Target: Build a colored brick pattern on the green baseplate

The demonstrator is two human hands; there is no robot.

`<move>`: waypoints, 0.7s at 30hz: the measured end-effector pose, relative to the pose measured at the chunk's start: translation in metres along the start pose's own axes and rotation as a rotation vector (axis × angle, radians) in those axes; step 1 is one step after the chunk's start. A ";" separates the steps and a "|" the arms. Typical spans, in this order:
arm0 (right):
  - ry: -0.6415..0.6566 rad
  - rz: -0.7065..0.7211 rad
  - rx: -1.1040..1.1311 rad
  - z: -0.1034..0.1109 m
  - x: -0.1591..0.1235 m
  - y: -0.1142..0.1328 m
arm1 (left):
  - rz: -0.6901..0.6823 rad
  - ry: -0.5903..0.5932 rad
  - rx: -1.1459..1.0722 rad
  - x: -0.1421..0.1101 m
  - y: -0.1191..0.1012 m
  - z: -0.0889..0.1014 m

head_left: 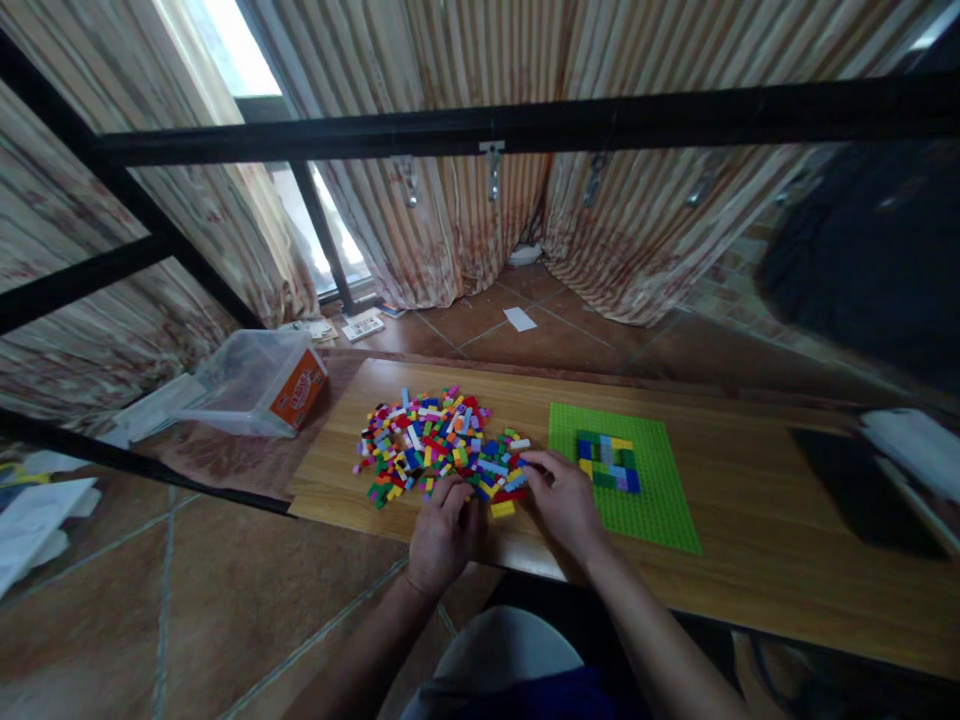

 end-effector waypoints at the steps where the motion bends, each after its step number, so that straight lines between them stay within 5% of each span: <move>1: 0.013 0.025 -0.021 -0.005 0.005 0.005 | 0.004 0.003 0.000 0.000 0.000 0.000; 10: 0.067 0.077 -0.286 -0.025 0.036 0.015 | 0.019 0.020 -0.031 0.000 -0.002 0.000; 21: 0.159 0.270 -0.425 -0.054 0.042 0.032 | 0.016 0.021 -0.040 -0.001 -0.002 -0.001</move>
Point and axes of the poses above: each hand's wrist, its own x-axis towards the middle knuckle, its own z-axis out of the back of the hand, y = z × x, the point moved 10 cm from there along x, towards the middle knuckle, and after that the axes turned 2 degrees about -z, right-handed, at the moved point
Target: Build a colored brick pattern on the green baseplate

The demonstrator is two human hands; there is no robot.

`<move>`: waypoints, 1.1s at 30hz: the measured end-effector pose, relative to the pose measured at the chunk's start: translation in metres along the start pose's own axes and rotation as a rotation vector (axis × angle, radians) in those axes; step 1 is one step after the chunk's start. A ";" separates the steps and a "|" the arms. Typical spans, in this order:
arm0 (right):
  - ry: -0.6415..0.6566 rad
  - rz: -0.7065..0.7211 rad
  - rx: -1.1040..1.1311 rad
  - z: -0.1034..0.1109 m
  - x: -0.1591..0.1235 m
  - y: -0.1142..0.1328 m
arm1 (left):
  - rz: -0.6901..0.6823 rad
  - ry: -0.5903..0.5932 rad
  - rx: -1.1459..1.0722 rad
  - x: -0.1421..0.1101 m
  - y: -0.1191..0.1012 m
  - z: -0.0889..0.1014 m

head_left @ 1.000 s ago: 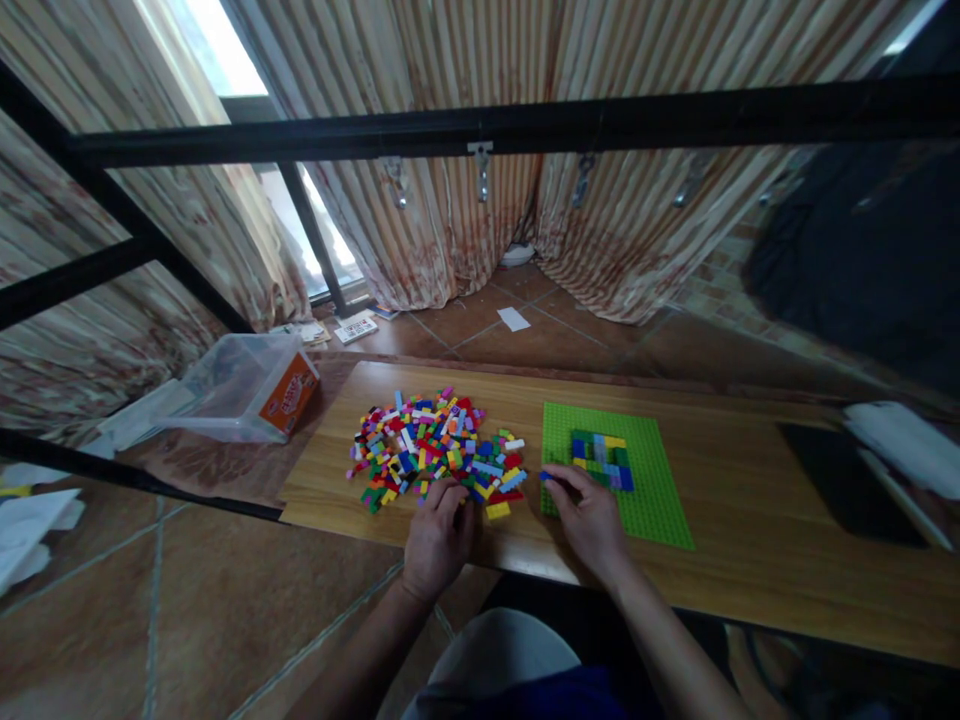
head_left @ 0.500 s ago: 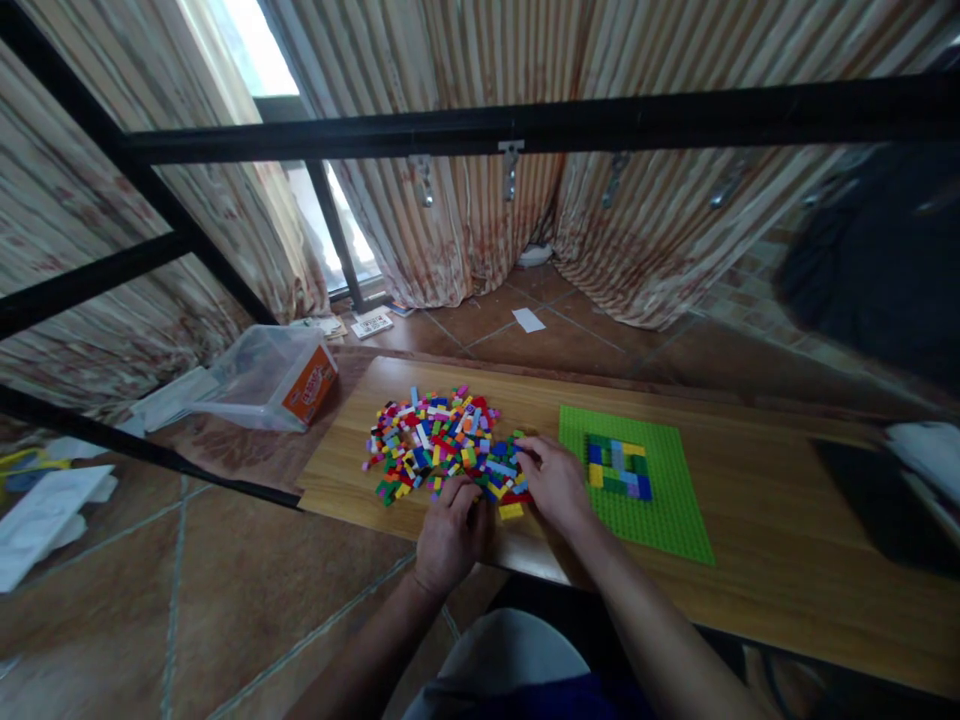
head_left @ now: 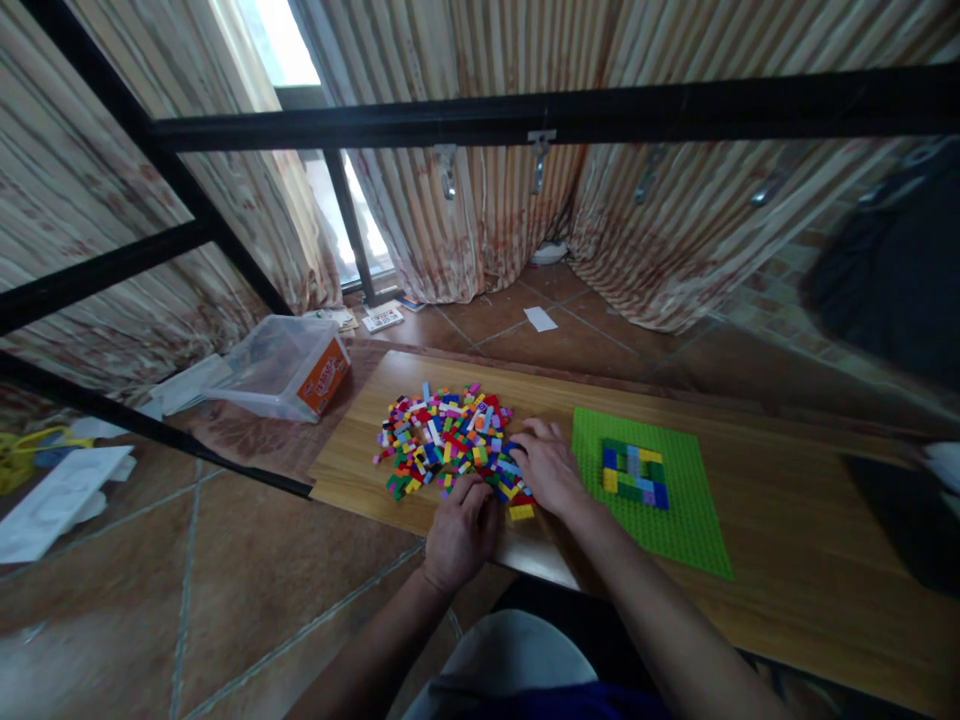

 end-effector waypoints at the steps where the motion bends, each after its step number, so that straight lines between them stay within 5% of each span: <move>1: -0.005 -0.010 0.019 0.000 0.000 -0.001 | -0.001 0.000 0.002 0.000 0.000 0.000; 12: -0.005 -0.163 0.455 0.017 -0.018 -0.002 | 0.064 -0.018 -0.038 -0.003 0.006 0.004; 19: 0.113 -0.107 0.637 0.006 -0.055 0.035 | 0.028 0.000 -0.129 -0.007 0.006 0.006; 33: 0.211 -0.314 0.945 -0.012 -0.060 0.025 | -0.059 -0.002 -0.170 -0.008 -0.003 0.012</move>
Point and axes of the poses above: each hand's wrist, its own x-axis towards the middle knuckle, its own z-axis out of the back of the hand, y = z × x, the point moved 10 cm from there along x, towards the middle knuckle, and after that the axes turned 2 degrees about -z, right-handed, at the moved point
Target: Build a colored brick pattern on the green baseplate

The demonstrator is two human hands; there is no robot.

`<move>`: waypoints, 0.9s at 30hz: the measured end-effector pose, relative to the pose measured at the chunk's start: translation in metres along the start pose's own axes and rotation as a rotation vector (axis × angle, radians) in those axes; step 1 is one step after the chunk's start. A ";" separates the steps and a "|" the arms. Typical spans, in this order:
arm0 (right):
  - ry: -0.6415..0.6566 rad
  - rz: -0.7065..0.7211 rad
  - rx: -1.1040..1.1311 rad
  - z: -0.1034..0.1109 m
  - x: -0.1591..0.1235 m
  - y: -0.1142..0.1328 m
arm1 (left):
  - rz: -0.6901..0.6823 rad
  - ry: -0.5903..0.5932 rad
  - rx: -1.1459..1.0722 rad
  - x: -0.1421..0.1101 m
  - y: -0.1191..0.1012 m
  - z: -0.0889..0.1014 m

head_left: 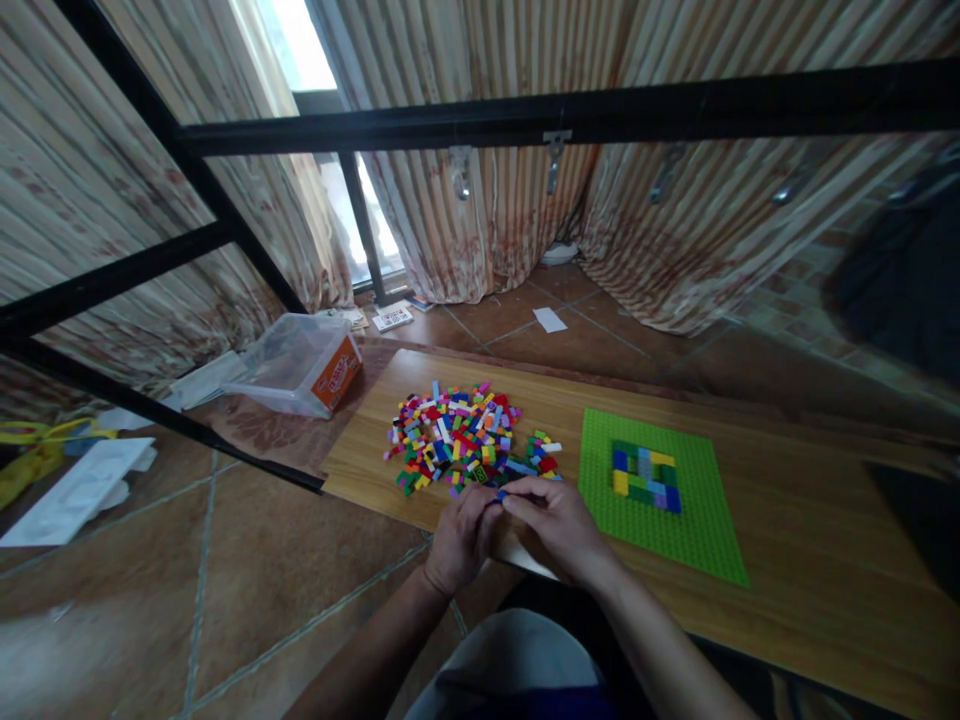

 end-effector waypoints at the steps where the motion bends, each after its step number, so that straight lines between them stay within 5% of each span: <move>1: -0.047 0.010 -0.022 0.006 0.003 0.002 | 0.006 0.003 0.005 0.000 0.001 -0.001; 5: -0.245 0.102 -0.294 0.034 0.021 0.014 | 0.087 -0.085 0.070 0.002 0.008 0.002; 9: -0.275 0.181 -0.610 0.035 0.040 0.024 | 0.166 -0.175 0.131 0.002 0.016 0.006; 18: -0.076 0.330 -0.826 -0.015 0.049 0.032 | 0.230 -0.218 0.181 0.005 0.026 0.007; 27: -0.042 0.401 -0.799 -0.013 0.035 0.047 | 0.348 -0.254 -0.012 -0.001 0.033 0.017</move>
Point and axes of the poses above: each hand's wrist, its own x-axis towards the middle knuckle, its own z-axis out of the back of the hand, y = z × x, the point moved 10 cm from there along x, towards the middle knuckle, and after that the axes turned 2 degrees about -z, right-handed, at the moved point
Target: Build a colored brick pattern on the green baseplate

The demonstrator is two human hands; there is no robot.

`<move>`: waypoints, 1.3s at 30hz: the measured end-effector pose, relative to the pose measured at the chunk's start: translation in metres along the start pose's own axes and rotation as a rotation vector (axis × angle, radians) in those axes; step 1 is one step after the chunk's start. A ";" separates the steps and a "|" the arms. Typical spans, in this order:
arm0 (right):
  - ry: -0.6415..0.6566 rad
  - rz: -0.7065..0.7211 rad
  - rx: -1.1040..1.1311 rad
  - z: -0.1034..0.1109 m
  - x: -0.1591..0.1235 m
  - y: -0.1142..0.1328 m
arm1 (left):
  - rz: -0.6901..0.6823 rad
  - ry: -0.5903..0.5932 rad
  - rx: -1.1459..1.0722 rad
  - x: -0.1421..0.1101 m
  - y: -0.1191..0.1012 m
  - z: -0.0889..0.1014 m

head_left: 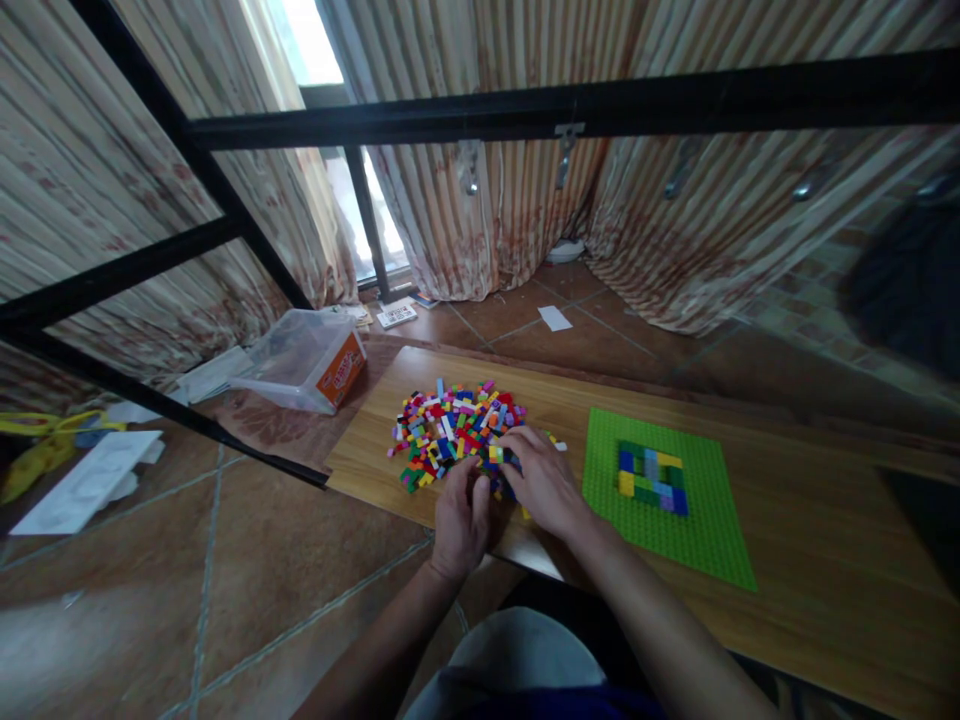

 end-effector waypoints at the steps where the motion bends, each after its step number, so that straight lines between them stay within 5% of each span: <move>1: 0.021 0.024 0.011 0.002 -0.003 0.006 | 0.013 0.006 -0.041 0.001 0.000 0.002; 6: 0.105 0.102 0.168 -0.001 -0.016 0.028 | 0.050 0.141 -0.313 0.006 0.004 -0.003; 11: 0.011 -0.063 0.425 -0.003 -0.022 0.010 | 0.122 0.214 -0.552 0.003 0.014 -0.011; 27: -0.022 -0.155 0.506 -0.012 -0.032 -0.005 | 0.066 0.330 -0.434 0.001 -0.001 -0.014; 39: -0.013 -0.264 0.659 -0.027 -0.033 -0.018 | 0.137 0.388 -0.585 0.002 0.006 -0.021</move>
Point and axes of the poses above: each hand's wrist, its own x-axis towards the middle knuckle, its own z-axis out of the back of the hand, y = z × x, the point moved 10 cm from there along x, towards the middle knuckle, and after that the axes turned 2 degrees about -z, right-handed, at the moved point
